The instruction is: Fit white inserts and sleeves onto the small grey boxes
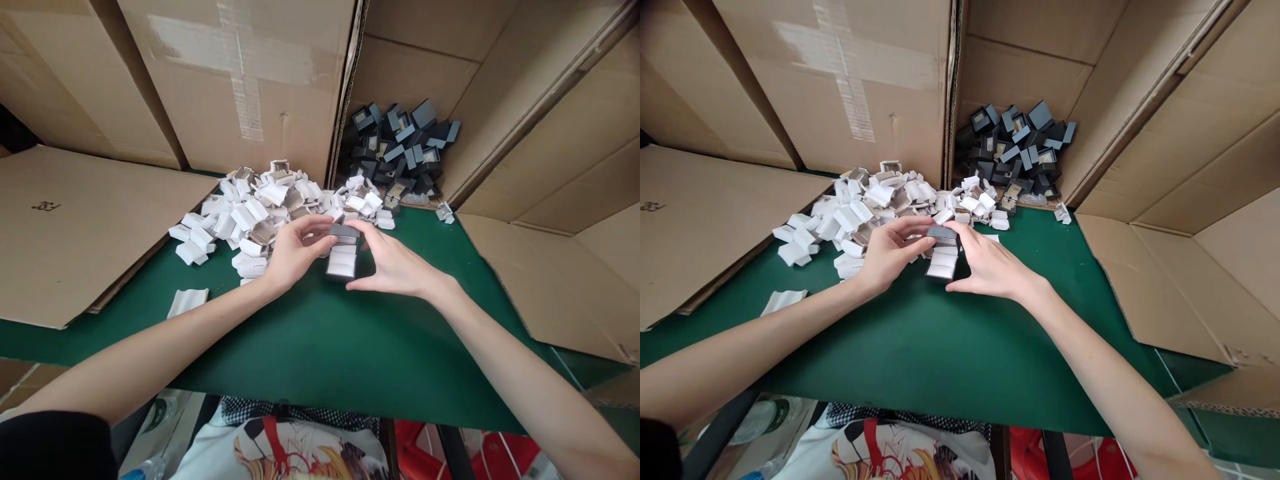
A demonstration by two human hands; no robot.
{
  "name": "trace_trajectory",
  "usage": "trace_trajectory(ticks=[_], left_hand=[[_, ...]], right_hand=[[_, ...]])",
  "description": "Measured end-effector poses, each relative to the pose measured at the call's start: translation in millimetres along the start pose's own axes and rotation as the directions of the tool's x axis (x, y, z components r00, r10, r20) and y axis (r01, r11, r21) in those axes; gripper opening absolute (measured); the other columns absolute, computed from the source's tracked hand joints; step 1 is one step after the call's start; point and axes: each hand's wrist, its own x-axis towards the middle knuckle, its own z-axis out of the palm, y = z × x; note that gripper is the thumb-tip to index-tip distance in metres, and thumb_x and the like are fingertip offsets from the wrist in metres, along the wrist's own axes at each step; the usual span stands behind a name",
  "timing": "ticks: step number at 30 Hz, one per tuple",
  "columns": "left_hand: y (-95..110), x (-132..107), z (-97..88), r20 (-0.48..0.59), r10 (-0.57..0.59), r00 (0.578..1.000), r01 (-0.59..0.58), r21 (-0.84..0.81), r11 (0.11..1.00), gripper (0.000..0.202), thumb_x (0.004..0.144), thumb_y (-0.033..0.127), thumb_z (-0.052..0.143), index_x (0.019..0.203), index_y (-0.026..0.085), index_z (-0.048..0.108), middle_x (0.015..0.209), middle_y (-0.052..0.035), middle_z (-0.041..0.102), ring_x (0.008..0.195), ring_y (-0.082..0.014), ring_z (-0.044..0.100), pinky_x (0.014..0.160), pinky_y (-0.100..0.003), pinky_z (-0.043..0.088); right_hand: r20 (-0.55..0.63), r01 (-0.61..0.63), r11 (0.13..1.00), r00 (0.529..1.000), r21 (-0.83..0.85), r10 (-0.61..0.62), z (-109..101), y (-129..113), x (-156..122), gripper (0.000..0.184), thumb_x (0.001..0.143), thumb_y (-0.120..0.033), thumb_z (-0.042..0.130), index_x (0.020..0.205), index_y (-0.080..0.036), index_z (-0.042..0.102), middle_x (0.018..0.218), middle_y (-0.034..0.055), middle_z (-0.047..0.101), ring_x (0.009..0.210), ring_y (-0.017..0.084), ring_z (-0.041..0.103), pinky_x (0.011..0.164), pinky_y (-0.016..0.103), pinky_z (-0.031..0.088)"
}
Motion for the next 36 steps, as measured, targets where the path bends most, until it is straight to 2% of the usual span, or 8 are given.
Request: trace_trajectory(ticks=[3,8,13,17,22,28,32,36], left_hand=[[2,-1,1.2,0.143,-0.052,0.988,0.059,-0.046,0.997,0.051,0.071,0.029,0.074,0.116,0.014,0.059,0.118,-0.0110,0.064,0.110,-0.0228,0.060,0.096,-0.035,0.049],[7,-2,2.5,0.413,-0.190,0.891,0.321,-0.275,0.906,0.048,0.085,0.042,0.054,0.128,0.022,0.052,0.126,-0.0103,0.060,0.116,-0.0273,0.057,0.098,-0.046,0.047],[6,0,-0.6,0.458,-0.234,0.857,0.425,-0.374,0.824,0.055,0.090,0.055,0.038,0.134,0.024,0.047,0.134,-0.0108,0.054,0.125,-0.0292,0.049,0.104,-0.046,0.041],[3,1,-1.3,0.436,-0.234,0.869,0.413,-0.381,0.827,0.054,0.090,0.052,0.041,0.136,0.024,0.045,0.137,-0.0103,0.050,0.127,-0.0282,0.047,0.103,-0.044,0.041],[4,0,-2.7,0.409,-0.152,0.900,0.298,-0.321,0.899,0.051,0.083,0.038,0.061,0.131,0.026,0.048,0.134,-0.0089,0.053,0.118,-0.0246,0.052,0.093,-0.037,0.045],[3,2,-8.3,0.409,-0.042,0.912,0.146,-0.227,0.963,0.054,0.081,0.036,0.066,0.131,0.028,0.047,0.132,-0.0093,0.053,0.115,-0.0228,0.054,0.085,-0.032,0.048],[-1,2,-7.6,0.415,-0.003,0.910,0.082,-0.171,0.982,0.067,0.071,0.031,0.076,0.130,0.025,0.045,0.121,-0.0097,0.060,0.111,-0.0221,0.058,0.091,-0.035,0.048],[-2,0,-4.1,0.374,-0.060,0.926,0.100,-0.088,0.991,0.047,0.074,0.036,0.074,0.112,0.014,0.059,0.099,-0.0096,0.068,0.091,-0.0174,0.065,0.083,-0.031,0.051]], right_hand=[[-0.087,0.086,0.996,0.993,0.031,-0.083,-1,5,0,0.096,0.067,-0.042,0.077,0.144,-0.026,0.022,0.141,0.0103,0.043,0.115,0.032,0.055,0.089,0.044,0.053],[-0.184,0.262,0.965,0.950,0.029,-0.253,-7,13,-1,0.095,0.067,-0.042,0.079,0.145,-0.021,0.029,0.139,0.0100,0.047,0.119,0.029,0.054,0.097,0.041,0.050],[-0.320,0.358,0.933,0.879,-0.047,-0.353,-14,15,0,0.053,0.081,-0.032,0.067,0.132,-0.022,0.053,0.123,0.0073,0.063,0.108,0.025,0.062,0.095,0.039,0.052],[-0.341,0.353,0.934,0.874,-0.046,-0.347,-15,13,0,0.048,0.082,-0.031,0.066,0.128,-0.019,0.057,0.120,0.0093,0.064,0.107,0.025,0.063,0.092,0.039,0.053],[-0.407,0.331,0.942,0.868,0.044,-0.286,-15,11,0,0.047,0.081,-0.031,0.068,0.126,-0.024,0.058,0.118,0.0045,0.066,0.101,0.022,0.065,0.085,0.035,0.056],[-0.390,0.279,0.920,0.907,0.276,-0.158,-15,11,-2,0.047,0.077,-0.029,0.072,0.122,-0.025,0.060,0.118,0.0036,0.065,0.102,0.021,0.064,0.089,0.034,0.055],[-0.376,0.190,0.779,0.924,0.597,0.064,-13,10,0,0.043,0.078,-0.036,0.071,0.118,-0.024,0.062,0.118,0.0056,0.065,0.108,0.024,0.062,0.092,0.039,0.054],[-0.307,0.109,0.569,0.914,0.815,0.265,-10,8,5,0.042,0.079,-0.046,0.068,0.113,-0.022,0.063,0.113,0.0071,0.066,0.102,0.024,0.064,0.086,0.044,0.056]])
